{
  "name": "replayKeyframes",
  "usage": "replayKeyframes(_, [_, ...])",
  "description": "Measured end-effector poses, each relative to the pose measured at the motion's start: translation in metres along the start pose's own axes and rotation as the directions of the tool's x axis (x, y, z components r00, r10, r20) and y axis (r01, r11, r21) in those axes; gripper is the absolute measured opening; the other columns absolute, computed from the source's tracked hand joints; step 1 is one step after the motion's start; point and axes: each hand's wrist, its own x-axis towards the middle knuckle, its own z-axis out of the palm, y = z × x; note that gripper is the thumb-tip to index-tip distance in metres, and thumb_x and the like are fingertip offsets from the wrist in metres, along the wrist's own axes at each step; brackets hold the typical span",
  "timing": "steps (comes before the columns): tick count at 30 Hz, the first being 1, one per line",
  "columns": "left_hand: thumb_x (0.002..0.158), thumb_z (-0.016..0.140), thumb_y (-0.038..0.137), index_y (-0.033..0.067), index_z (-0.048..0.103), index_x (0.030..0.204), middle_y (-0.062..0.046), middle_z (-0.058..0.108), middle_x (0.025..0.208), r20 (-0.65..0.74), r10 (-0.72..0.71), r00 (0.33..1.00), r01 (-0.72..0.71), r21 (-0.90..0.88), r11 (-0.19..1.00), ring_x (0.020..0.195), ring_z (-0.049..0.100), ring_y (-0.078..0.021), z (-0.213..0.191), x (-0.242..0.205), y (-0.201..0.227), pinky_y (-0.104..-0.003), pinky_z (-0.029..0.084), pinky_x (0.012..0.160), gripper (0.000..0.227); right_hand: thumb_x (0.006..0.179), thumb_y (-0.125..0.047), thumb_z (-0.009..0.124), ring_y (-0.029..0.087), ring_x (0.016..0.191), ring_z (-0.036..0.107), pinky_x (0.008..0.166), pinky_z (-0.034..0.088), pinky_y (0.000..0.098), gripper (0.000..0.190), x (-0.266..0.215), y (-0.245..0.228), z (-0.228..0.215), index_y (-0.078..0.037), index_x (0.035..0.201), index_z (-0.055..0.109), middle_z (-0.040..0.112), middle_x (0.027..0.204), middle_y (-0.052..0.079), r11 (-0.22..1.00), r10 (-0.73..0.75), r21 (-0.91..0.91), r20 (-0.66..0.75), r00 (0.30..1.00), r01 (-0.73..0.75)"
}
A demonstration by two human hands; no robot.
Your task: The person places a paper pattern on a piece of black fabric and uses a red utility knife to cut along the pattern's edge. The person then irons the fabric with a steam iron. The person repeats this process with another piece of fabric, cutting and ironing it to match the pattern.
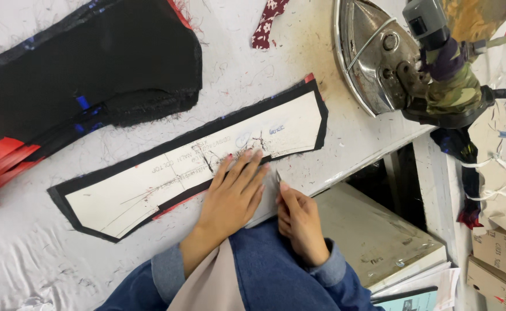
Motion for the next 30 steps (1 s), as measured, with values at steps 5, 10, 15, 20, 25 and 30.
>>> replayKeyframes(5, [0.091, 0.051, 0.008, -0.0029, 0.06, 0.113, -0.018, 0.056, 0.124, 0.022, 0.235, 0.972, -0.213, -0.354, 0.911, 0.117, 0.052, -0.0292, -0.008, -0.031, 0.005, -0.042, 0.034, 0.107, 0.026, 0.097, -0.033, 0.041, 0.009, 0.031, 0.021, 0.027, 0.015, 0.0224, 0.034, -0.015, 0.015, -0.006, -0.002, 0.087, 0.05, 0.035, 0.05, 0.006, 0.994, -0.088, -0.056, 0.011, 0.996, 0.089])
replayKeyframes(10, [0.093, 0.049, 0.013, -0.0006, 0.063, 0.107, -0.016, 0.065, 0.099, -0.07, 0.105, 0.992, -0.126, -0.592, 0.796, 0.099, 0.062, -0.0302, -0.029, -0.09, -0.004, -0.042, 0.047, 0.093, 0.024, 0.1, -0.032, 0.037, 0.008, 0.026, 0.029, 0.023, 0.025, 0.0188, 0.042, -0.021, 0.041, 0.025, 0.004, 0.091, 0.056, 0.03, 0.045, 0.002, 0.96, -0.179, -0.202, 0.087, 0.98, 0.193])
replayKeyframes(15, [0.081, 0.062, 0.007, 0.0015, 0.067, 0.102, -0.011, 0.066, 0.108, -0.287, -0.296, 0.911, 0.247, -0.194, 0.949, 0.102, 0.062, -0.0275, -0.07, -0.143, -0.049, -0.038, 0.047, 0.094, 0.022, 0.101, -0.031, 0.038, 0.009, 0.025, 0.026, 0.023, 0.02, 0.0184, 0.045, -0.026, 0.087, 0.07, 0.0, 0.075, 0.057, 0.03, 0.041, 0.003, 0.945, -0.04, -0.312, 0.187, 0.982, 0.098])
replayKeyframes(20, [0.087, 0.061, 0.028, 0.002, 0.061, 0.117, -0.01, 0.056, 0.129, -0.293, -0.257, 0.921, 0.286, 0.061, 0.956, 0.122, 0.051, -0.0243, -0.068, -0.157, -0.066, -0.038, 0.032, 0.108, 0.04, 0.1, -0.032, 0.039, 0.011, 0.028, 0.033, 0.028, 0.026, 0.019, 0.046, -0.032, 0.116, 0.102, -0.003, 0.068, 0.056, 0.036, 0.038, 0.004, 0.904, -0.022, -0.405, 0.278, 0.96, 0.139])
replayKeyframes(25, [0.088, 0.061, 0.03, 0.0018, 0.06, 0.118, -0.009, 0.055, 0.131, -0.297, -0.262, 0.918, 0.293, 0.068, 0.954, 0.122, 0.05, -0.0227, -0.067, -0.159, -0.068, -0.035, 0.034, 0.107, 0.041, 0.099, -0.037, 0.041, 0.01, 0.028, 0.034, 0.029, 0.027, 0.0182, 0.048, -0.036, 0.121, 0.122, -0.004, 0.066, 0.055, 0.037, 0.037, 0.004, 0.893, -0.076, -0.418, 0.226, 0.971, 0.167])
replayKeyframes(30, [0.087, 0.062, 0.029, 0.0021, 0.061, 0.117, -0.009, 0.056, 0.13, -0.311, -0.27, 0.911, 0.302, 0.058, 0.952, 0.121, 0.051, -0.0223, -0.066, -0.159, -0.068, -0.033, 0.036, 0.105, 0.039, 0.099, -0.036, 0.041, 0.01, 0.031, 0.034, 0.033, 0.026, 0.0191, 0.049, -0.04, 0.12, 0.132, -0.004, 0.064, 0.055, 0.037, 0.038, 0.004, 0.876, -0.115, -0.448, 0.161, 0.98, 0.176])
